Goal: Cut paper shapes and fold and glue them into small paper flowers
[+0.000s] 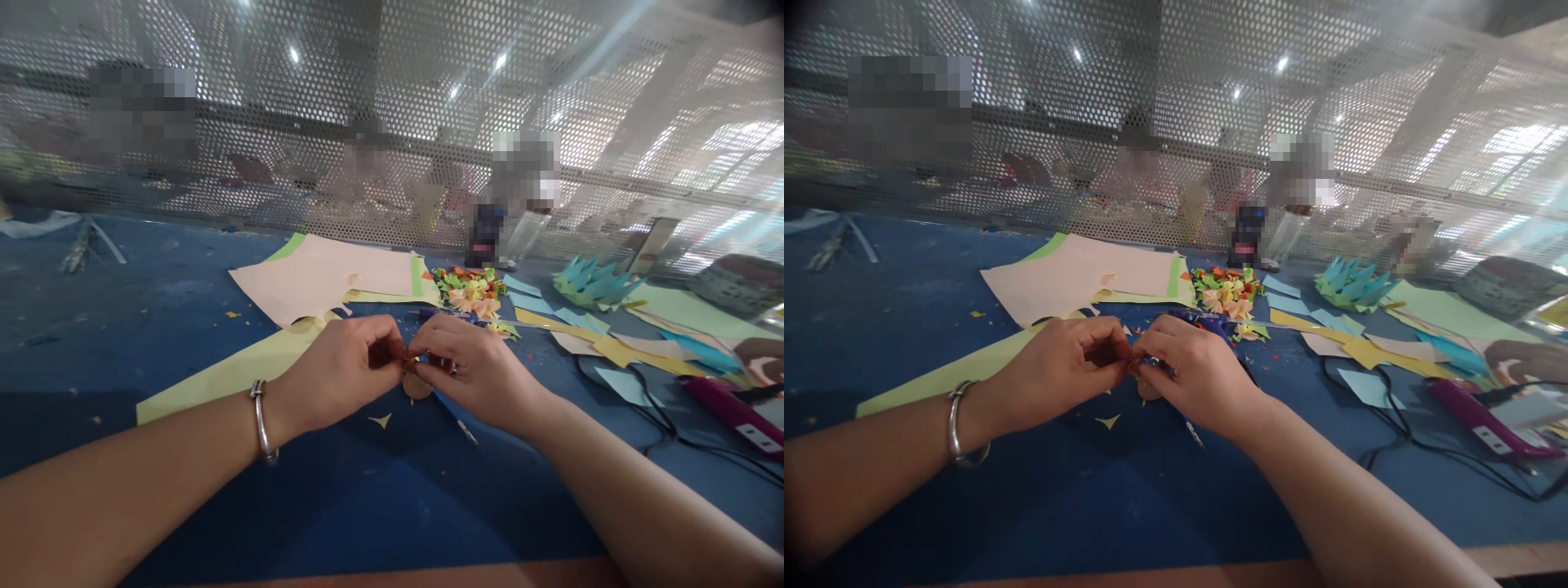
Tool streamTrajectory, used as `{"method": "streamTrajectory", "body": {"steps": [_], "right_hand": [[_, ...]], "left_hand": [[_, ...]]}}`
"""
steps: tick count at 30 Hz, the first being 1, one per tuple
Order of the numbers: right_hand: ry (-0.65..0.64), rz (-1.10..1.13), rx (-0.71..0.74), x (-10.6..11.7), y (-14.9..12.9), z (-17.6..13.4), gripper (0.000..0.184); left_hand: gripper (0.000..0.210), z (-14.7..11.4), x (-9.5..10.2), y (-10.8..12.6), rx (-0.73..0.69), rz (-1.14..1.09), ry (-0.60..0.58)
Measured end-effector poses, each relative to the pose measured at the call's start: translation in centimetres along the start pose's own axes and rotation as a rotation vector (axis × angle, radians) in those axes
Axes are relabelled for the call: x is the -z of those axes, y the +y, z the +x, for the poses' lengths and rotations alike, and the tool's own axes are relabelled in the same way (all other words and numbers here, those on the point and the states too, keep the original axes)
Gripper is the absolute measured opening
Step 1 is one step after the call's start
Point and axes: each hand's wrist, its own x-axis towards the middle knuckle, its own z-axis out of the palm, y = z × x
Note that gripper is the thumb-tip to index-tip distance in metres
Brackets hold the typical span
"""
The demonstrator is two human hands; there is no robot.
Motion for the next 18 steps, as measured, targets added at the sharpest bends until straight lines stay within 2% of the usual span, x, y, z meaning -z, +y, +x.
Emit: {"method": "streamTrajectory", "body": {"steps": [14, 18], "right_hand": [[0.004, -0.019, 0.021, -0.41, 0.58, 0.08, 0.015], [0.012, -0.024, 0.002, -0.34, 0.52, 0.15, 0.015]], "left_hand": [[0.007, -0.03, 0.13, -0.15, -0.025, 0.139, -0.027], [0.007, -0.02, 0.04, -0.15, 0.002, 0.075, -0.009]]}}
